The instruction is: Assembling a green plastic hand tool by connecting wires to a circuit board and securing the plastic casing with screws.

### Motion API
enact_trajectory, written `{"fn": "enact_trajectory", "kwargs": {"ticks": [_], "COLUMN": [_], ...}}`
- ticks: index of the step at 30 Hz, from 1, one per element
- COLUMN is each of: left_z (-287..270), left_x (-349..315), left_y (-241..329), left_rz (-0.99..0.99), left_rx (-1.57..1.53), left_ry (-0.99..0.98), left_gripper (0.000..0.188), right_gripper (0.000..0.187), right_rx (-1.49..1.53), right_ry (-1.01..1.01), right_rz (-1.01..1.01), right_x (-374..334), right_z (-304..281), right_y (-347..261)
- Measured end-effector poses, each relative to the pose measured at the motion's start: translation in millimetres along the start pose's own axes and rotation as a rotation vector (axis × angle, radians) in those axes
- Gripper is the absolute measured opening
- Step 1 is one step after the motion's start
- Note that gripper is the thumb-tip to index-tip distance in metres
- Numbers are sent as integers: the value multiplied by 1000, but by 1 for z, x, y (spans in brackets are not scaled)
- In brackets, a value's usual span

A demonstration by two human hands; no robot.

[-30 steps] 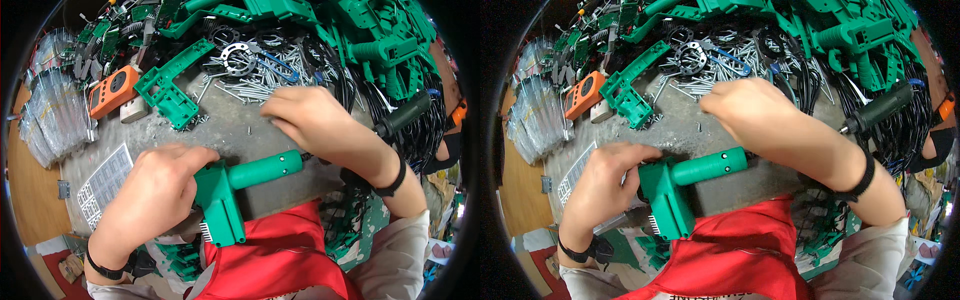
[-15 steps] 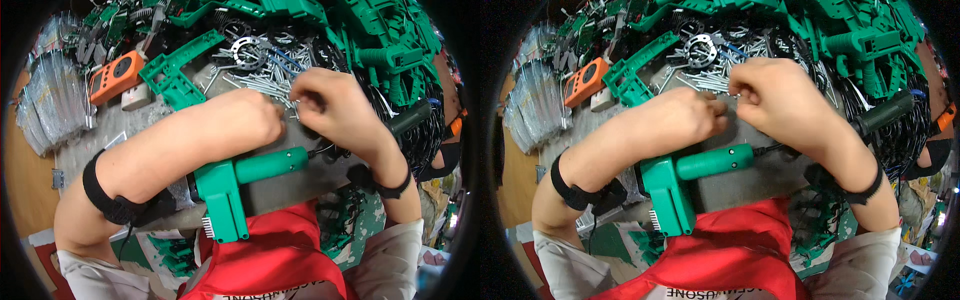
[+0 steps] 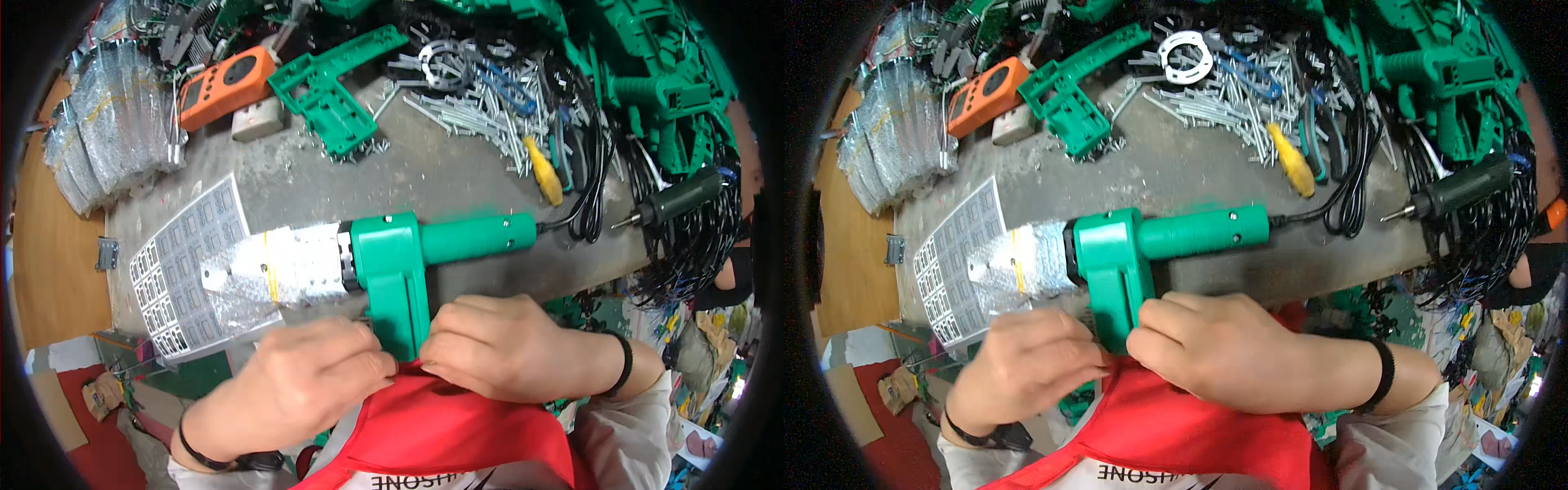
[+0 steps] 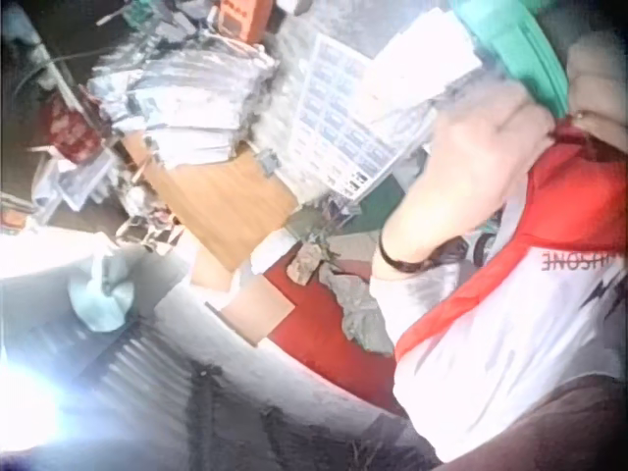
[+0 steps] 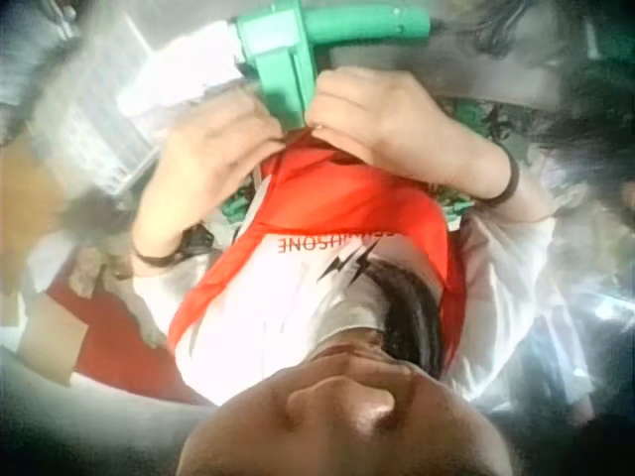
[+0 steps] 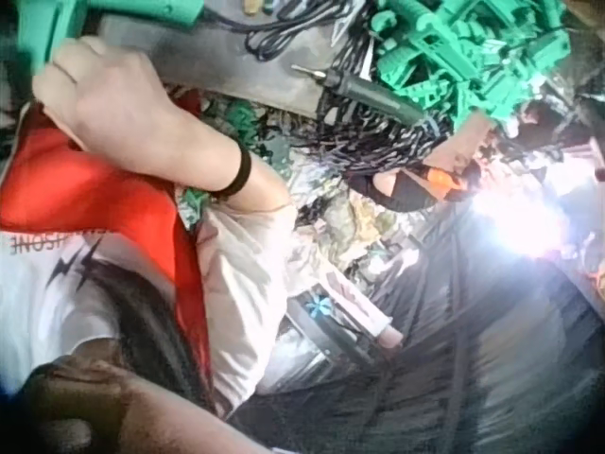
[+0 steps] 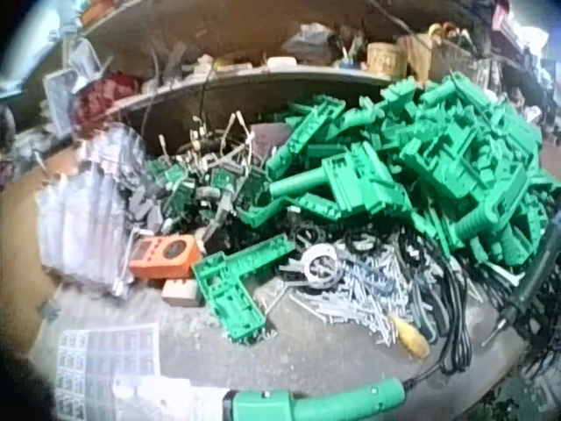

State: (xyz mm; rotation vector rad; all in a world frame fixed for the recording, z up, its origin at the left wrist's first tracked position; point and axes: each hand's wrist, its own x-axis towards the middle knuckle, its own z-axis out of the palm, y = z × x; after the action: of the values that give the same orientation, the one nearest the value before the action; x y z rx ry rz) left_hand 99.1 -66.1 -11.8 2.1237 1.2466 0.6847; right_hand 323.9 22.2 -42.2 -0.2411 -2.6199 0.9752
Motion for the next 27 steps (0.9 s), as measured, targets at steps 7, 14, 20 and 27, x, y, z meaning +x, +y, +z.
{"fn": "enact_trajectory", "kwargs": {"ticks": [7,14,20,27], "left_z": [14,-12,-50,-33], "left_x": [-5,14,102,167], "left_y": [-3,1,-46,-107], "left_rz": [14,-70,-7,-186], "left_rx": [116,40,505,949], "left_ry": [33,67,283,-9], "left_gripper": [24,22,14,14], "right_gripper": [19,12,17,27], "right_rx": [11,-631,-747,-361], "right_ry": [88,91,-123,270], "right_rz": [209,219,543,483], "right_x": [6,85,112,64], "right_z": [-30,-66,-59,-105], "right_y": [15,97,120,78]}}
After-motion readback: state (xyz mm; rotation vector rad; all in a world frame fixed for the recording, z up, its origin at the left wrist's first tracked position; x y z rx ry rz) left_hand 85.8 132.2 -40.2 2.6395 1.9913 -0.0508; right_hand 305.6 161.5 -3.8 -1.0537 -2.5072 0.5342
